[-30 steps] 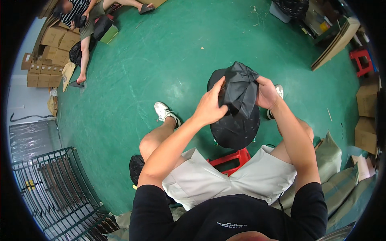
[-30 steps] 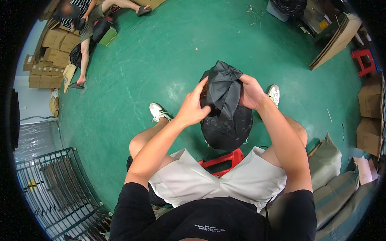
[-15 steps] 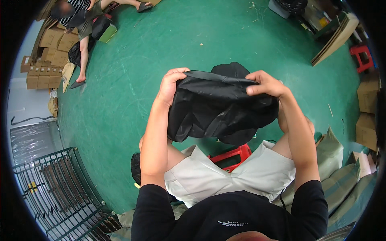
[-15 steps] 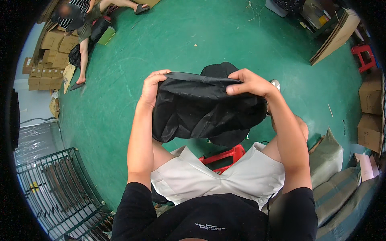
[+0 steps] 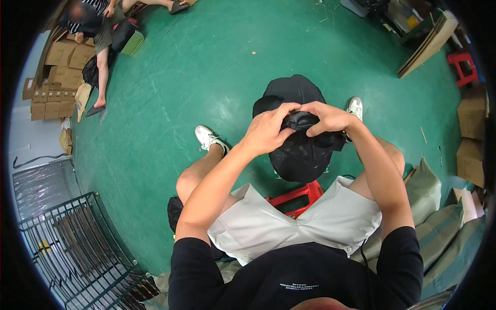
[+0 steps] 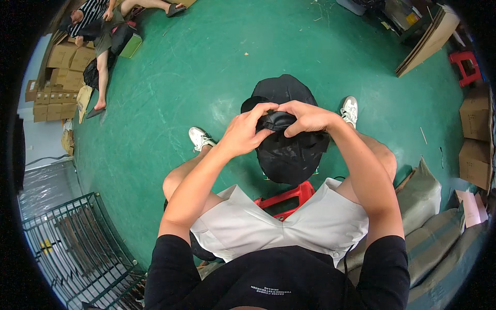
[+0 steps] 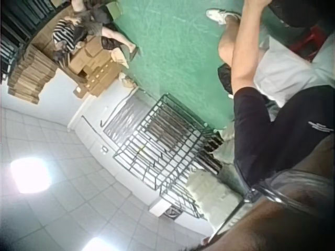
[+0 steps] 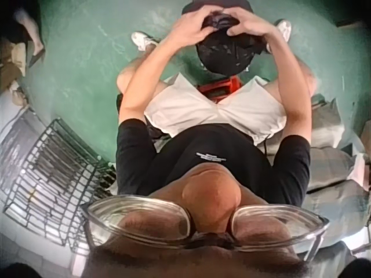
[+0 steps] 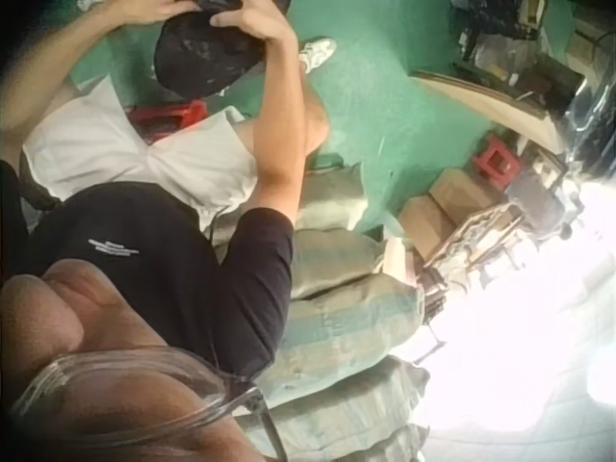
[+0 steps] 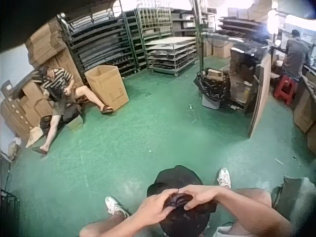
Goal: Inspect and fold black fabric equipment covers.
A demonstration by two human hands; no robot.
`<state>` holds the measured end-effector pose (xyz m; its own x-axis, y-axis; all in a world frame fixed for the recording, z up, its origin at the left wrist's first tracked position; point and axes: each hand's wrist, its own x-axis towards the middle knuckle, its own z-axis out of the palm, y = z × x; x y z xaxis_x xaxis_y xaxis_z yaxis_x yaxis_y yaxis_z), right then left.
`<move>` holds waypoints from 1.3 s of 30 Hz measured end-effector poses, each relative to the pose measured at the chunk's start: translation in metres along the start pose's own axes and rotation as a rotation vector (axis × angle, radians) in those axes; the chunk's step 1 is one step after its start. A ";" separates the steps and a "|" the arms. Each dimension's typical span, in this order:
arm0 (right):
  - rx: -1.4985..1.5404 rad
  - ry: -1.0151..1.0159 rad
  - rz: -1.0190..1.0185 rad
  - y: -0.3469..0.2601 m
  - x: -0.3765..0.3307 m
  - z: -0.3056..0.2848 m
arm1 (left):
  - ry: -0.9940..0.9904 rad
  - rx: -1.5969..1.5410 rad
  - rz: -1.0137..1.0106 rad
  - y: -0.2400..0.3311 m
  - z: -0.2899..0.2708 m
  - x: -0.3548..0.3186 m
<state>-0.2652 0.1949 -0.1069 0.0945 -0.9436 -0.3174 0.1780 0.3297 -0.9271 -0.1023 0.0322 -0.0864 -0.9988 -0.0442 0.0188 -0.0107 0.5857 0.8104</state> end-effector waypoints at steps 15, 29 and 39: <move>-0.506 0.766 -0.156 0.003 0.006 -0.017 | 0.027 -1.092 -0.172 -0.023 -0.025 0.002; 0.086 0.791 -0.053 0.046 0.036 -0.023 | 0.069 -1.870 -0.217 -0.027 -0.026 -0.014; 0.816 0.543 -0.148 0.002 -0.014 -0.040 | 0.109 -1.327 -0.306 -0.034 -0.063 -0.010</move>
<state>-0.3052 0.2077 -0.1116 -0.4090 -0.7959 -0.4465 0.7908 -0.0649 -0.6086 -0.0893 -0.0386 -0.0772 -0.9555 -0.1294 -0.2653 -0.1144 -0.6662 0.7369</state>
